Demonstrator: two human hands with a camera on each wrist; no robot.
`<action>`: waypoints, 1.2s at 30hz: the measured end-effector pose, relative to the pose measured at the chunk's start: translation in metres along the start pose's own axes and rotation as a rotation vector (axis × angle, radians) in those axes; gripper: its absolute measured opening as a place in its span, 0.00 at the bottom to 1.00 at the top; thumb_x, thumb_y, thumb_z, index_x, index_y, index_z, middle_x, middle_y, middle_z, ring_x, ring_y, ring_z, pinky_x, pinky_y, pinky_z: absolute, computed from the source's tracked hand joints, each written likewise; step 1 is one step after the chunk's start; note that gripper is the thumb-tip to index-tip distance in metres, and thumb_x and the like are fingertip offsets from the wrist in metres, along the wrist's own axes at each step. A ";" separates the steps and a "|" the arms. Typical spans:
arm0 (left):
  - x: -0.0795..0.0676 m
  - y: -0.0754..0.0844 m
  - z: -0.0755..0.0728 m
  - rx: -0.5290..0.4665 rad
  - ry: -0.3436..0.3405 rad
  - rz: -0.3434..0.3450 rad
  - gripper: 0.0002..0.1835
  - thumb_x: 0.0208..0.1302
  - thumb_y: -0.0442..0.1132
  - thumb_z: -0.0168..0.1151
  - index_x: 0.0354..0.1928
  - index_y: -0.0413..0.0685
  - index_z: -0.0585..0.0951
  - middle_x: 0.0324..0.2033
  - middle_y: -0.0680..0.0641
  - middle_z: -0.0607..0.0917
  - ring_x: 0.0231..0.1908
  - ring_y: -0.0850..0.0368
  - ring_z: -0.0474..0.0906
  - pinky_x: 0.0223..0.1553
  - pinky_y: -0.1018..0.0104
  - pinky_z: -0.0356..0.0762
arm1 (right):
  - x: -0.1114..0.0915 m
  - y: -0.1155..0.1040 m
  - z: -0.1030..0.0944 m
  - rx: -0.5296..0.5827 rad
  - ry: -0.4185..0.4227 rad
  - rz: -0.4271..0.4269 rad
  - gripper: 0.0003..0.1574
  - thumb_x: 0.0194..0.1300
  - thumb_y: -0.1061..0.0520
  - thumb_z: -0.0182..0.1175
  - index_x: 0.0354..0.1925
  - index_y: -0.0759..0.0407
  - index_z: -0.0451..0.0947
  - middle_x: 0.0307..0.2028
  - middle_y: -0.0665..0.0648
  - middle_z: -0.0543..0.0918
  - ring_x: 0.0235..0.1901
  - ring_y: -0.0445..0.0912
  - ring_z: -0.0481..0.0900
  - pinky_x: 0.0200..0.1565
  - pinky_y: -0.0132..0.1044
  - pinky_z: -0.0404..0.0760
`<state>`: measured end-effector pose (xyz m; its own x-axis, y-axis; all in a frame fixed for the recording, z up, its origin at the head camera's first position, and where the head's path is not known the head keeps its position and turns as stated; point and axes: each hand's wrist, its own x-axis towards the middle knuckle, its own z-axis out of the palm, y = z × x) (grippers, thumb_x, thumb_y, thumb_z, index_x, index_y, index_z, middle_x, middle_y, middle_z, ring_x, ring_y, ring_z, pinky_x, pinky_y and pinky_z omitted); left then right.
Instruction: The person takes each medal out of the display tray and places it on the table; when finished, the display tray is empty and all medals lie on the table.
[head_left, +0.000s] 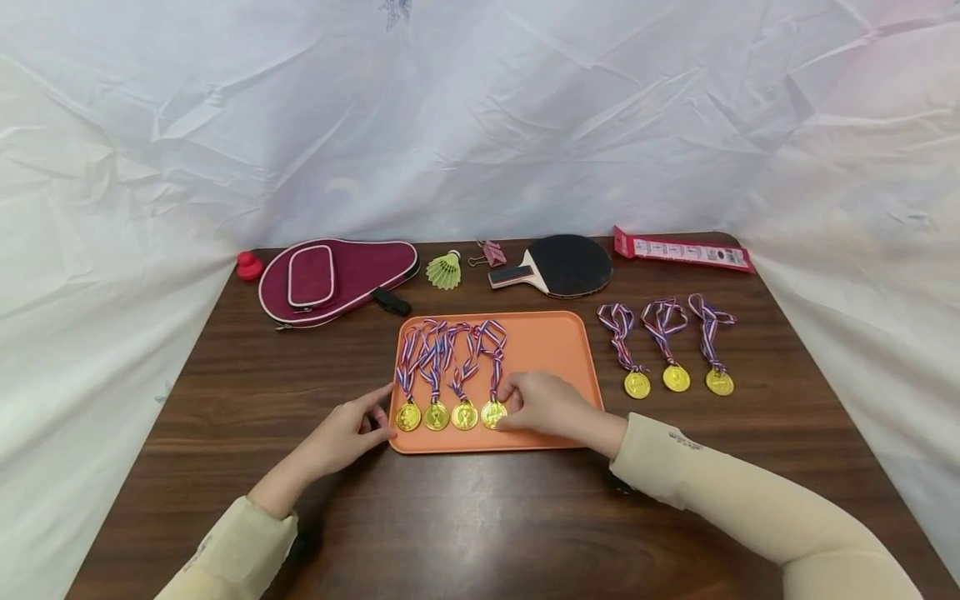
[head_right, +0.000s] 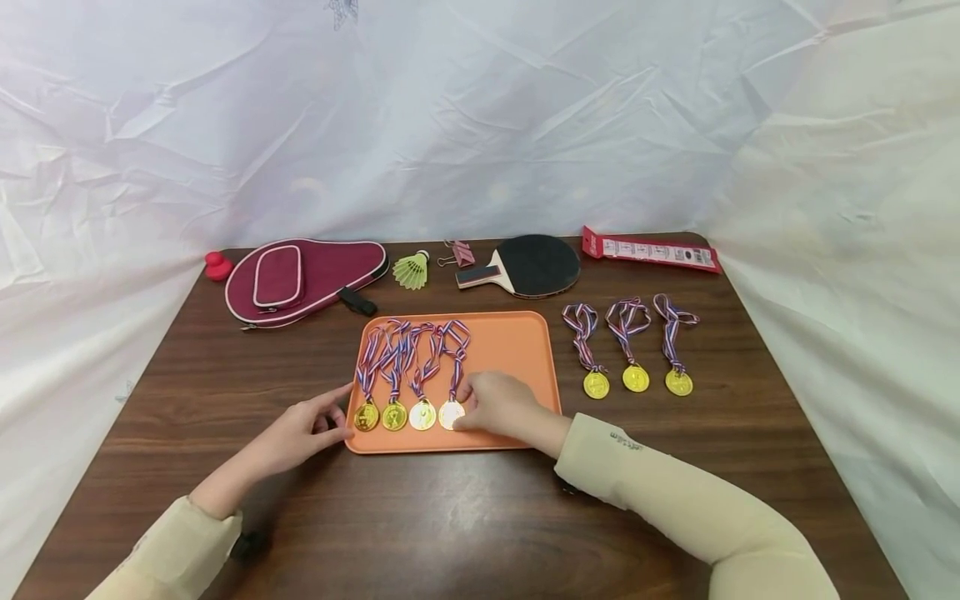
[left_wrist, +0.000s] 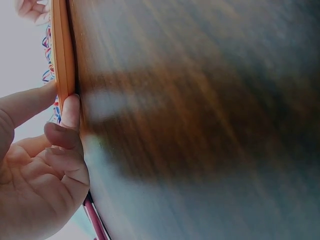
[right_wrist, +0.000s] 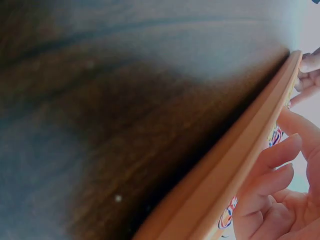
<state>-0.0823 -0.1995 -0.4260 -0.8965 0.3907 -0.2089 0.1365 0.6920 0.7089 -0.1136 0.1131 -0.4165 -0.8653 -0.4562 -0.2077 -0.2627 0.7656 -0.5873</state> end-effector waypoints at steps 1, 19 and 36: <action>0.000 0.000 0.000 -0.001 0.001 0.002 0.36 0.55 0.42 0.63 0.65 0.45 0.61 0.27 0.53 0.74 0.19 0.60 0.67 0.19 0.69 0.65 | 0.000 -0.001 0.000 -0.006 -0.003 0.003 0.22 0.40 0.42 0.71 0.30 0.51 0.75 0.18 0.45 0.73 0.20 0.38 0.69 0.25 0.34 0.68; -0.001 -0.001 0.000 -0.011 0.004 0.022 0.35 0.56 0.42 0.63 0.64 0.45 0.61 0.27 0.53 0.74 0.20 0.60 0.67 0.20 0.69 0.65 | 0.000 0.000 -0.004 0.056 -0.025 0.016 0.16 0.44 0.46 0.70 0.26 0.49 0.74 0.19 0.43 0.76 0.22 0.38 0.72 0.29 0.35 0.70; 0.000 -0.001 0.000 -0.016 0.012 0.007 0.35 0.56 0.42 0.63 0.65 0.46 0.61 0.27 0.54 0.75 0.20 0.60 0.67 0.19 0.69 0.65 | -0.005 0.003 -0.019 0.295 -0.051 0.007 0.10 0.52 0.50 0.66 0.32 0.50 0.76 0.24 0.49 0.78 0.18 0.47 0.77 0.24 0.39 0.74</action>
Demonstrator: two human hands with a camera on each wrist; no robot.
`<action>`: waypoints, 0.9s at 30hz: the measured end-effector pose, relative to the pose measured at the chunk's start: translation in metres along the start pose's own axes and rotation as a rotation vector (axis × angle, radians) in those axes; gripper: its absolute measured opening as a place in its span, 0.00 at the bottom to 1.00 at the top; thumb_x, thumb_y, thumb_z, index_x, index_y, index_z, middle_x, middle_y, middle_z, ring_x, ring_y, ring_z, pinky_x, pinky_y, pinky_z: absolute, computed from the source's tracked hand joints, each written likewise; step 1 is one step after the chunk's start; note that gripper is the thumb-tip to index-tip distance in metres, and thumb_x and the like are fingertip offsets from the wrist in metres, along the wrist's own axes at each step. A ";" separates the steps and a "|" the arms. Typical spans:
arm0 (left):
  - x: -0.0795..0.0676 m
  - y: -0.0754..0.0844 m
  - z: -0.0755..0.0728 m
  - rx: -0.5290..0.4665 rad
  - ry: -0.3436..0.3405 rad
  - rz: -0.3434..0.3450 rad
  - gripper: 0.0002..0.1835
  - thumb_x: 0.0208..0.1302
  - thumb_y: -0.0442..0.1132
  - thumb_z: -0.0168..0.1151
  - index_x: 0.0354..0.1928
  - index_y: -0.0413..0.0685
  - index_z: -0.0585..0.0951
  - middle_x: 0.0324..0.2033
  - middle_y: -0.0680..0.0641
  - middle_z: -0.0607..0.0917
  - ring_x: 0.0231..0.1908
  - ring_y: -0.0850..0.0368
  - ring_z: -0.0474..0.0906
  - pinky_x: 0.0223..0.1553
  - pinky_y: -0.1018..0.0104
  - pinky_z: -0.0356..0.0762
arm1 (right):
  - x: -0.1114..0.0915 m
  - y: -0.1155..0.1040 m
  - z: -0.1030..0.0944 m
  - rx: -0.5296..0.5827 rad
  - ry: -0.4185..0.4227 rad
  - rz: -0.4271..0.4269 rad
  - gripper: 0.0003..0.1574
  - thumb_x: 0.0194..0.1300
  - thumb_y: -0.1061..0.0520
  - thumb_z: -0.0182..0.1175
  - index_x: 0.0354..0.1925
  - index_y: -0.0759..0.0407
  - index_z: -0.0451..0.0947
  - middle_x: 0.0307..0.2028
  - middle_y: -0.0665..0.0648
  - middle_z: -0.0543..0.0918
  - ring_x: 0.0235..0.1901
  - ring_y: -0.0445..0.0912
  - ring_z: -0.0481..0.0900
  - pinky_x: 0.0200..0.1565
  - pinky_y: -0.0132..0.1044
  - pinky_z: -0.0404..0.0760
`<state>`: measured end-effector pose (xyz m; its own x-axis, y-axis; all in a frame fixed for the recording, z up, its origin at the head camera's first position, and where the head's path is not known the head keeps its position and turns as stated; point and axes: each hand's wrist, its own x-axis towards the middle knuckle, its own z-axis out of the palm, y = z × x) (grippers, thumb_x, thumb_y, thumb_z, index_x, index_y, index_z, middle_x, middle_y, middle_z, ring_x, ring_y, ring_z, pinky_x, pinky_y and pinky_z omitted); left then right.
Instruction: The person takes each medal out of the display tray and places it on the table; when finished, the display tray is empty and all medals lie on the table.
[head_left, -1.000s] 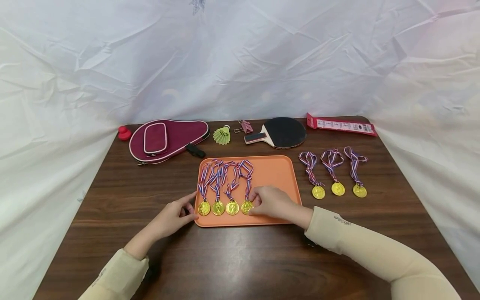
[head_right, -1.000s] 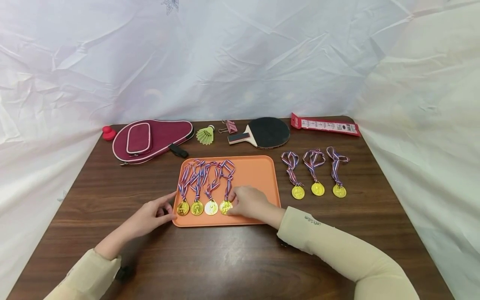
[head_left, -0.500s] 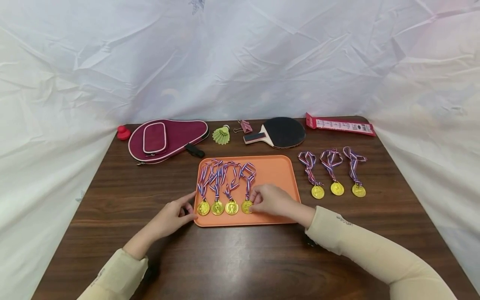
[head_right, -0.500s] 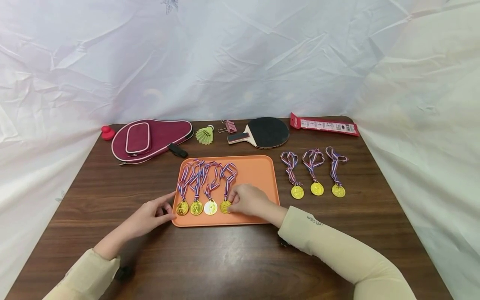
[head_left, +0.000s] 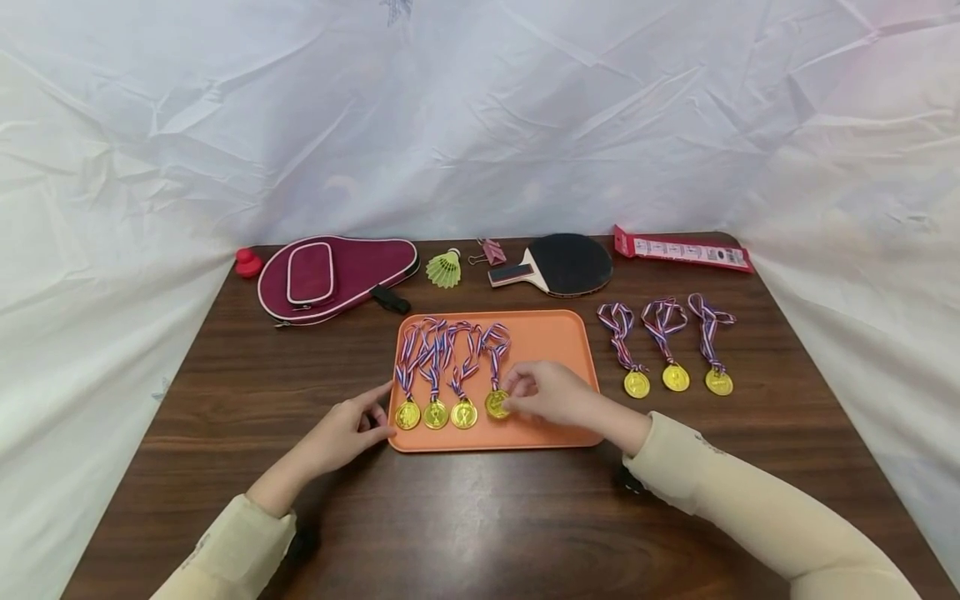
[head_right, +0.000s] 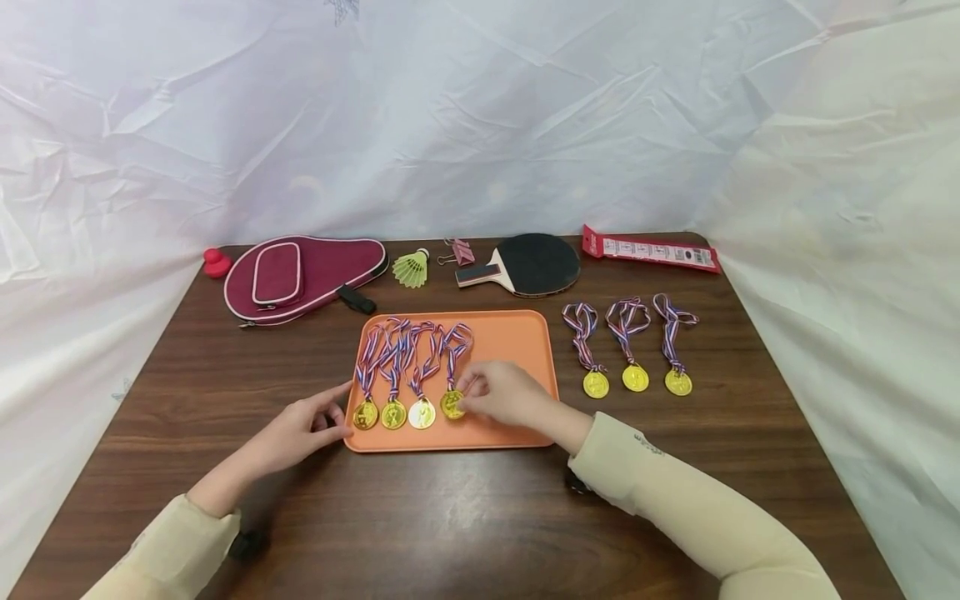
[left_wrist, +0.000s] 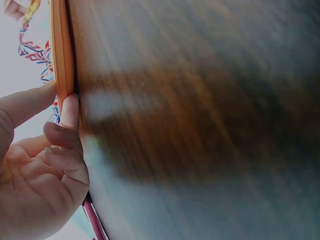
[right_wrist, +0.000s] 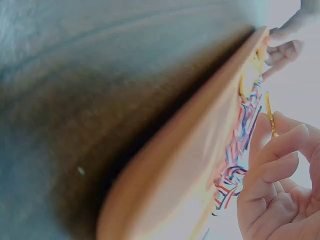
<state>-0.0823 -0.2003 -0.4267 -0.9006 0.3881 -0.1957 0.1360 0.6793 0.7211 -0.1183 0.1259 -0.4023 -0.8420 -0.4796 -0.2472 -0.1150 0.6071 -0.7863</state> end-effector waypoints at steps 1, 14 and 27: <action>0.000 0.000 0.000 0.001 -0.002 -0.001 0.35 0.56 0.42 0.63 0.65 0.46 0.61 0.27 0.54 0.75 0.20 0.60 0.67 0.19 0.69 0.65 | -0.001 -0.001 -0.002 0.006 0.008 -0.011 0.10 0.52 0.51 0.66 0.32 0.50 0.76 0.24 0.49 0.78 0.19 0.47 0.77 0.24 0.39 0.74; 0.002 0.000 -0.001 0.009 -0.001 0.013 0.35 0.56 0.41 0.63 0.65 0.46 0.61 0.27 0.53 0.75 0.20 0.60 0.67 0.20 0.69 0.66 | -0.026 -0.016 -0.039 -0.009 0.157 -0.094 0.09 0.53 0.53 0.65 0.35 0.49 0.77 0.28 0.48 0.79 0.27 0.45 0.74 0.25 0.38 0.73; 0.000 0.000 0.000 0.006 0.005 -0.001 0.36 0.55 0.42 0.64 0.65 0.46 0.61 0.27 0.54 0.74 0.19 0.60 0.67 0.19 0.69 0.65 | -0.071 0.001 -0.083 0.002 0.291 -0.052 0.11 0.55 0.49 0.63 0.38 0.45 0.75 0.30 0.48 0.80 0.15 0.48 0.73 0.19 0.38 0.72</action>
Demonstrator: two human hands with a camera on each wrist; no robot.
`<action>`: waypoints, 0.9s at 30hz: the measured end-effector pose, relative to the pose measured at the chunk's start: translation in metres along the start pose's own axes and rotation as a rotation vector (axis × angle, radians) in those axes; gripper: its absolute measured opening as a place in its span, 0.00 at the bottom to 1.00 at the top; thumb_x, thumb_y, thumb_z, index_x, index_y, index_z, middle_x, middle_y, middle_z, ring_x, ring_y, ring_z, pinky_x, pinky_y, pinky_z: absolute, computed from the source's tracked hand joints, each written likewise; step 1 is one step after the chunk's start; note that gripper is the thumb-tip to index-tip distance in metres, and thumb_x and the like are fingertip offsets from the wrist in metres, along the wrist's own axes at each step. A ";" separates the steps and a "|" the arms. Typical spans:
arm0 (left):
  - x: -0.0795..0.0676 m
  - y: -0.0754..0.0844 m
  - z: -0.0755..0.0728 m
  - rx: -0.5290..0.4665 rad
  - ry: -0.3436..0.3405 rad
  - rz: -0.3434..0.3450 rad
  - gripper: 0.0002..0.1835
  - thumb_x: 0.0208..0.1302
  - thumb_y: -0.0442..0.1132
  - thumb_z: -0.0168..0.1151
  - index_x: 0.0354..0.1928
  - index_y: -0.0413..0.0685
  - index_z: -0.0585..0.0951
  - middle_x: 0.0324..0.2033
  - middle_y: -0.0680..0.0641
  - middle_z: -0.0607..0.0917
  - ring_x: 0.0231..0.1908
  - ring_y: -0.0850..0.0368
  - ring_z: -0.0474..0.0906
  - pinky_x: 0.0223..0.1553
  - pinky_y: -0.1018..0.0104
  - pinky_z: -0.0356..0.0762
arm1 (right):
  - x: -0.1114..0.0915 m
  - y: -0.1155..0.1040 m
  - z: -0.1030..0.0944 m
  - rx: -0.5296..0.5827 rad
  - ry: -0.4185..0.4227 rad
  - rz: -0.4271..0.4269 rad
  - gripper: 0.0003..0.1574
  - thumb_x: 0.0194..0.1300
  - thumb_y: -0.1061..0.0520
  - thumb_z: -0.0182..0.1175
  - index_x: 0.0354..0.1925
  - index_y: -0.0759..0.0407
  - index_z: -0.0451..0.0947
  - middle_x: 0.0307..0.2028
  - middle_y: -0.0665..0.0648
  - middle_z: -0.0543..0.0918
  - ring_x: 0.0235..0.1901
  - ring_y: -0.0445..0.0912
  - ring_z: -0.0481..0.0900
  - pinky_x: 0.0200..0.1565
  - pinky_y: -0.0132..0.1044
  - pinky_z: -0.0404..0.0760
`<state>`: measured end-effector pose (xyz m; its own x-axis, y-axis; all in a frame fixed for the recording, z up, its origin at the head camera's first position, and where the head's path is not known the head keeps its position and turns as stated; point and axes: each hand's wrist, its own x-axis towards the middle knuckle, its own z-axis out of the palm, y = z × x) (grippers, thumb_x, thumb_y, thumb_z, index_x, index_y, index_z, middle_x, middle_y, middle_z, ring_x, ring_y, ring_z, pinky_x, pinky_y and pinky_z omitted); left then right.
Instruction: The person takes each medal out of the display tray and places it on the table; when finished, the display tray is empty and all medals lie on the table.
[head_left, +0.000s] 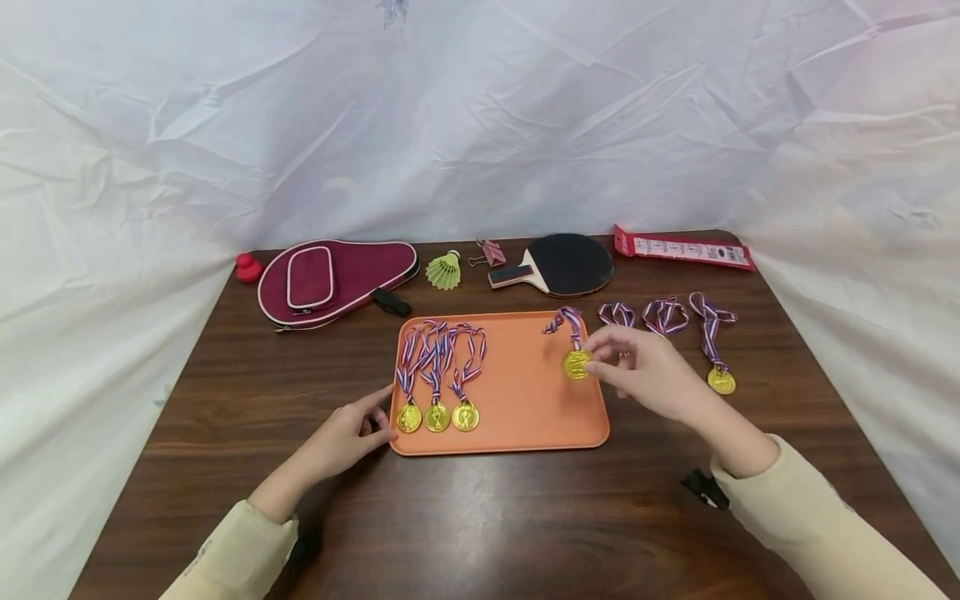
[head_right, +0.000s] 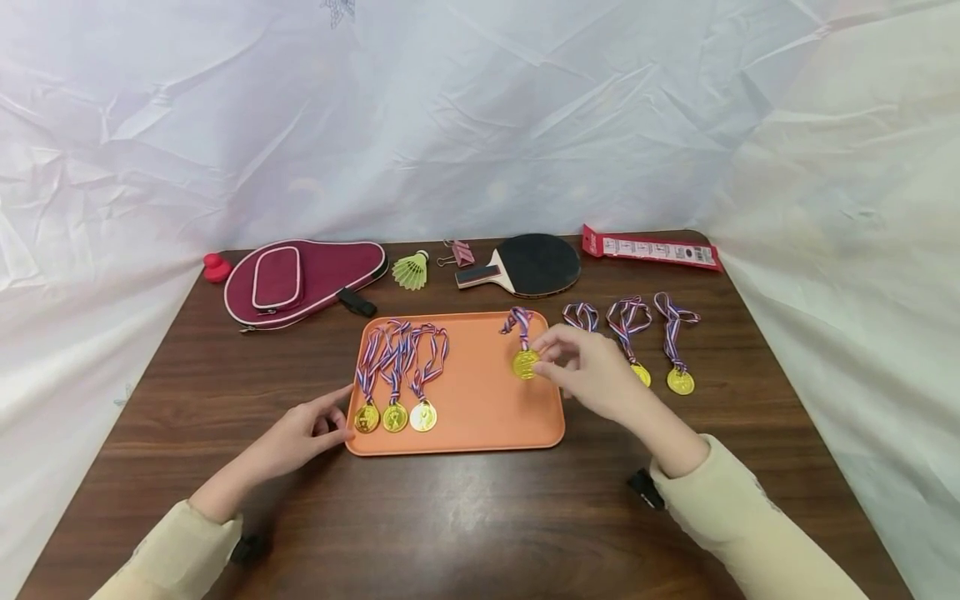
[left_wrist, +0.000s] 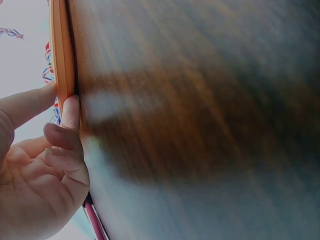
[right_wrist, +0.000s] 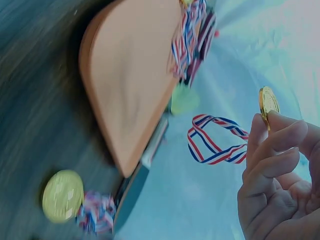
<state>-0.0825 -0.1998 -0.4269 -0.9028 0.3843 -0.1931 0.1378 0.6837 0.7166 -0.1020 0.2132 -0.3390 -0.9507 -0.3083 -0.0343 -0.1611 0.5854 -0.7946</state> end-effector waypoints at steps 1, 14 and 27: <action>0.000 0.000 0.000 0.000 -0.002 0.000 0.36 0.55 0.42 0.63 0.65 0.45 0.61 0.27 0.53 0.74 0.19 0.60 0.67 0.19 0.69 0.65 | -0.003 0.001 -0.005 -0.008 0.015 0.001 0.12 0.55 0.49 0.63 0.39 0.46 0.75 0.31 0.49 0.80 0.16 0.48 0.73 0.18 0.38 0.72; 0.000 0.003 -0.003 0.005 -0.006 0.013 0.36 0.55 0.42 0.63 0.65 0.44 0.60 0.27 0.52 0.74 0.20 0.59 0.67 0.19 0.69 0.66 | -0.039 0.019 -0.066 -0.141 0.232 0.137 0.16 0.56 0.46 0.61 0.44 0.47 0.75 0.34 0.53 0.79 0.20 0.46 0.76 0.20 0.37 0.72; -0.002 0.003 0.000 0.014 0.019 0.079 0.33 0.57 0.38 0.62 0.64 0.40 0.61 0.27 0.54 0.75 0.19 0.63 0.67 0.21 0.70 0.66 | -0.056 0.067 -0.128 -0.063 0.327 0.275 0.22 0.58 0.48 0.59 0.50 0.54 0.72 0.31 0.36 0.77 0.20 0.41 0.74 0.22 0.33 0.72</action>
<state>-0.0802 -0.1991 -0.4241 -0.8963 0.4257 -0.1240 0.2143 0.6607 0.7194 -0.0939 0.3653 -0.3123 -0.9929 0.1131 -0.0376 0.1034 0.6607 -0.7435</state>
